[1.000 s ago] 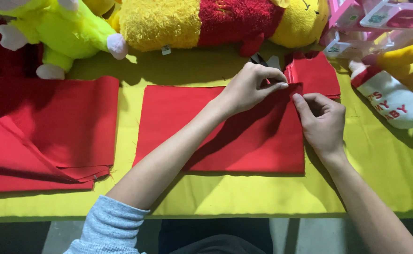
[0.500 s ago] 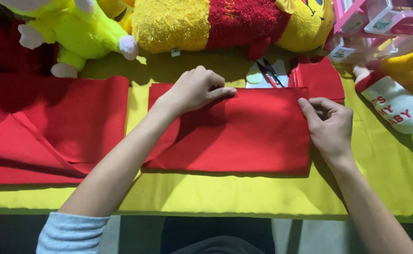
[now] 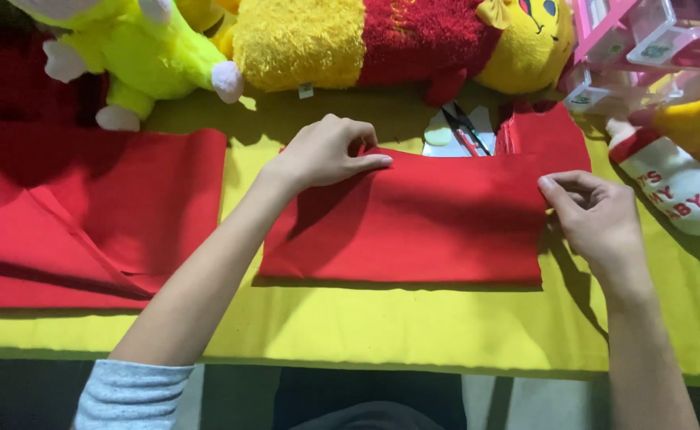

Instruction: The person folds a piece of red fabric on a yellow table and uses scissors to trim the edges. They cut along the folded sides to create a smaller, even piece of fabric.

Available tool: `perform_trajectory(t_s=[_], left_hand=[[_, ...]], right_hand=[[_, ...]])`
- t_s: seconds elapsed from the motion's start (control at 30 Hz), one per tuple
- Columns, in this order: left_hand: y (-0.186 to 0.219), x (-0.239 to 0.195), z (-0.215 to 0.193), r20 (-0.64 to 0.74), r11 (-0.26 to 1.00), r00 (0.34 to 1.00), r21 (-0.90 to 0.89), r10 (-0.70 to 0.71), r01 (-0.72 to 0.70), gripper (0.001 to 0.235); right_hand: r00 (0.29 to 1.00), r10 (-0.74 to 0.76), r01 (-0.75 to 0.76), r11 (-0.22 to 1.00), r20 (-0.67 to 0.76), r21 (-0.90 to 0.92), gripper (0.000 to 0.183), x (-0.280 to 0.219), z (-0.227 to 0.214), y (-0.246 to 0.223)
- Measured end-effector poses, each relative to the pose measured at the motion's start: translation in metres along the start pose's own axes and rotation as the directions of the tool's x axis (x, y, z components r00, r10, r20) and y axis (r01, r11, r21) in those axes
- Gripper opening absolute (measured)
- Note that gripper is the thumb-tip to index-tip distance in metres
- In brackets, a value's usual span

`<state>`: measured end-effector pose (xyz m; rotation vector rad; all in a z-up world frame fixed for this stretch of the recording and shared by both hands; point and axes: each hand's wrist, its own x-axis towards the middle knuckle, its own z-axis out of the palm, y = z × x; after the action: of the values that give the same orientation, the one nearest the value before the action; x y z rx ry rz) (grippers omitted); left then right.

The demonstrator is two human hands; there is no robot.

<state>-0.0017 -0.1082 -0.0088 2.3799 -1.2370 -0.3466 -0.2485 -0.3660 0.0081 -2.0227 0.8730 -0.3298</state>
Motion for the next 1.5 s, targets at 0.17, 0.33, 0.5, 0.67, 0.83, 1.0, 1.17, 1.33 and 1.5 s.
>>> perform_trajectory(t_s=[0.17, 0.33, 0.5, 0.67, 0.83, 1.0, 1.17, 1.33, 1.5], left_hand=[[-0.024, -0.013, 0.013, -0.235, 0.982, 0.953, 0.038, 0.191, -0.187, 0.034], [-0.037, -0.019, 0.020, -0.370, 0.968, 0.898, 0.014, 0.237, -0.250, 0.029], [-0.023, -0.027, 0.003, -0.237, 0.986, 0.965, -0.093, 0.116, -0.141, 0.023], [-0.024, -0.040, -0.012, -0.031, 0.970, 0.999, -0.242, -0.035, 0.026, 0.032], [-0.016, -0.053, -0.028, 0.060, 0.939, 0.986, -0.302, -0.155, 0.166, 0.028], [-0.018, -0.071, -0.046, 0.049, 0.860, 0.984, -0.481, -0.170, 0.173, 0.030], [0.017, -0.125, -0.075, 0.108, 0.637, 0.937, -0.707, -0.332, 0.308, 0.018], [0.001, -0.167, -0.030, 0.110, 0.480, 0.899, -0.814, -0.424, 0.326, 0.015], [0.022, -0.190, -0.022, 0.363, 0.417, 0.735, -0.643, -0.573, 0.643, 0.025]], right_hand=[[0.992, 0.034, 0.000, 0.964, 0.122, -0.265, 0.041, -0.011, -0.002, -0.026], [0.975, -0.037, 0.096, 0.960, 0.220, -0.263, 0.061, -0.010, 0.000, -0.017], [0.966, -0.055, 0.055, 0.998, 0.252, 0.006, 0.058, -0.013, -0.002, -0.016], [0.945, 0.162, -0.185, 0.981, 0.284, 0.054, 0.071, -0.016, -0.001, -0.036], [0.914, 0.216, -0.185, 0.975, 0.343, -0.122, 0.091, -0.016, -0.001, -0.035], [0.916, -0.273, 0.216, 0.954, 0.295, 0.210, 0.077, 0.001, 0.001, -0.006], [0.846, -0.516, 0.483, 0.848, 0.132, 0.218, 0.061, 0.022, 0.008, -0.073], [0.700, -0.713, 0.677, 0.678, 0.035, 0.288, 0.051, 0.071, 0.058, -0.106], [0.509, -0.860, 0.836, 0.487, 0.025, -0.254, 0.054, 0.081, 0.102, -0.078]])
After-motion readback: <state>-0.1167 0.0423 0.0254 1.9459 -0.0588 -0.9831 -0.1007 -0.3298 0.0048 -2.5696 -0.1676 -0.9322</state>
